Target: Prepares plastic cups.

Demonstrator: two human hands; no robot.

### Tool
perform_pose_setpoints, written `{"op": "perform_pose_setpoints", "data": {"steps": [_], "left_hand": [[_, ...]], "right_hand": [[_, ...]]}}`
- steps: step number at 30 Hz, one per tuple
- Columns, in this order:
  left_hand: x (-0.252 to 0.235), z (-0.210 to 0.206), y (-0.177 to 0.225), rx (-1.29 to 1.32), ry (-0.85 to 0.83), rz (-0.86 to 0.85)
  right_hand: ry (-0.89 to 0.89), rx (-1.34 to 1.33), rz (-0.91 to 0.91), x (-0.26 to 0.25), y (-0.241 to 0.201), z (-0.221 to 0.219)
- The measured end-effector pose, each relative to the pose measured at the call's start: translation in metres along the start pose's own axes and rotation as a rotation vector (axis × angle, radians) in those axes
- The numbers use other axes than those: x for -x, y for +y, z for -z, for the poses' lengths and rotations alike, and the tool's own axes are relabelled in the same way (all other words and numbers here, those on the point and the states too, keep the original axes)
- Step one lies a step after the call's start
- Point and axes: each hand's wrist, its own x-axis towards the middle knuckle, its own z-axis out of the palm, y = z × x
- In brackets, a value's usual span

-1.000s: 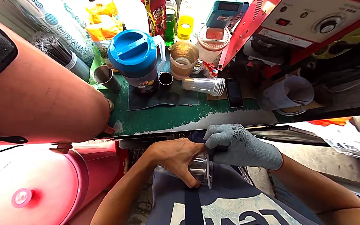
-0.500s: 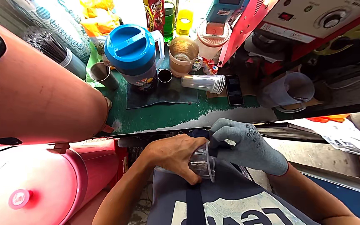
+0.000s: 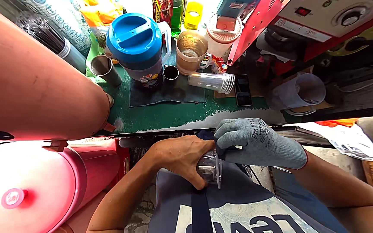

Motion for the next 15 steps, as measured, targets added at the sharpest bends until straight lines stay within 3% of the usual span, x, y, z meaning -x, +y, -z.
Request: {"op": "perform_pose_setpoints", "data": {"steps": [5,15], "left_hand": [[0.0,-0.003,0.0,0.02,-0.006,-0.004],[0.002,0.0,0.003,0.003,0.03,-0.043]], "right_hand": [[-0.018,-0.067,0.023,0.004,0.004,-0.005],[0.133,-0.131,0.127,0.012,0.008,-0.017]]}}
